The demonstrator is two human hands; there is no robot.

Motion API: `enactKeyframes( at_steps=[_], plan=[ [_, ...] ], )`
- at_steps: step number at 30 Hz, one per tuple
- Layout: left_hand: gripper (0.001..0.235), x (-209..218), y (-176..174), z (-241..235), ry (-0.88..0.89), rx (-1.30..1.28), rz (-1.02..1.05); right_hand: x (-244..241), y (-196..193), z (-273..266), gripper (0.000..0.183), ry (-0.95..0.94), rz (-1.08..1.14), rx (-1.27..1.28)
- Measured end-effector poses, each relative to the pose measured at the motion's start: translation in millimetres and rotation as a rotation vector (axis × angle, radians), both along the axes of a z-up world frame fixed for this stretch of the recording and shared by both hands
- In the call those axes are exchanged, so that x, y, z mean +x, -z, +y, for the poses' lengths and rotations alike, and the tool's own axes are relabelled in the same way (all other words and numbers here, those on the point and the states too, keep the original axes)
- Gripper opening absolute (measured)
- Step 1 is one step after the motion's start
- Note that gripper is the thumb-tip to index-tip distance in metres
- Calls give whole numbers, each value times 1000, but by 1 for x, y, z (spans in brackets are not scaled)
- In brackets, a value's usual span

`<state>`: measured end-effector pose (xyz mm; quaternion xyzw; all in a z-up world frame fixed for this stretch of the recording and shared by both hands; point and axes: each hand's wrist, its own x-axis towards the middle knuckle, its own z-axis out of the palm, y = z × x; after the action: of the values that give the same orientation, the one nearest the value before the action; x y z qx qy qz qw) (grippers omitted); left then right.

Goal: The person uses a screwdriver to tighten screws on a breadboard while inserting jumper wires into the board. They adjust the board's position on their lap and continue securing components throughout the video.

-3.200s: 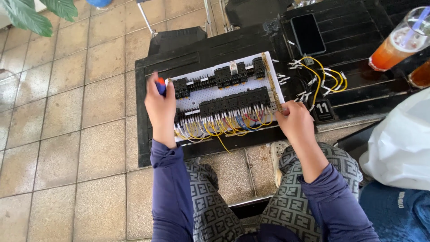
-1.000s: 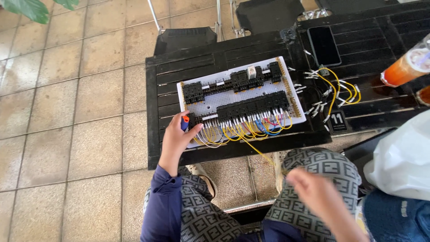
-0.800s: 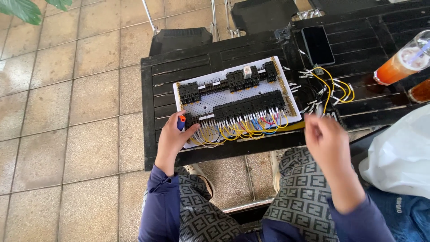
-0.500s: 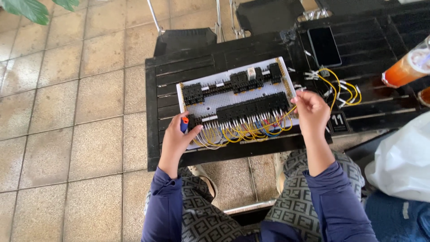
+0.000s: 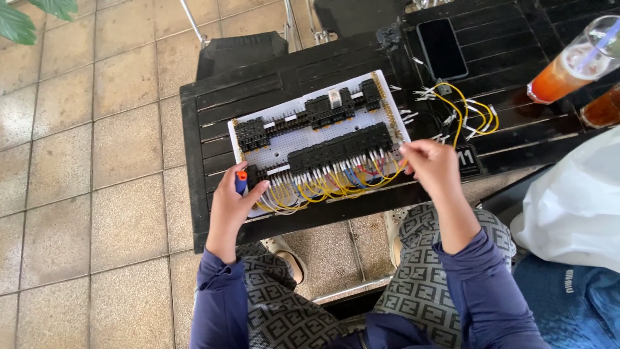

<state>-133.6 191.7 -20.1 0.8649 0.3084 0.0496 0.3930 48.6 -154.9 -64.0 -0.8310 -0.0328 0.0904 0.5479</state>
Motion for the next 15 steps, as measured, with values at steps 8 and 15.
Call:
enactKeyframes(
  at_steps=[8,15],
  plan=[
    [74,3,-18,-19,-42,-1,25,2,25,3,12,23,21,-162],
    [75,0,-31,-31,-210,42,-140,-11,19,16,9,60,-36,-112]
  ],
)
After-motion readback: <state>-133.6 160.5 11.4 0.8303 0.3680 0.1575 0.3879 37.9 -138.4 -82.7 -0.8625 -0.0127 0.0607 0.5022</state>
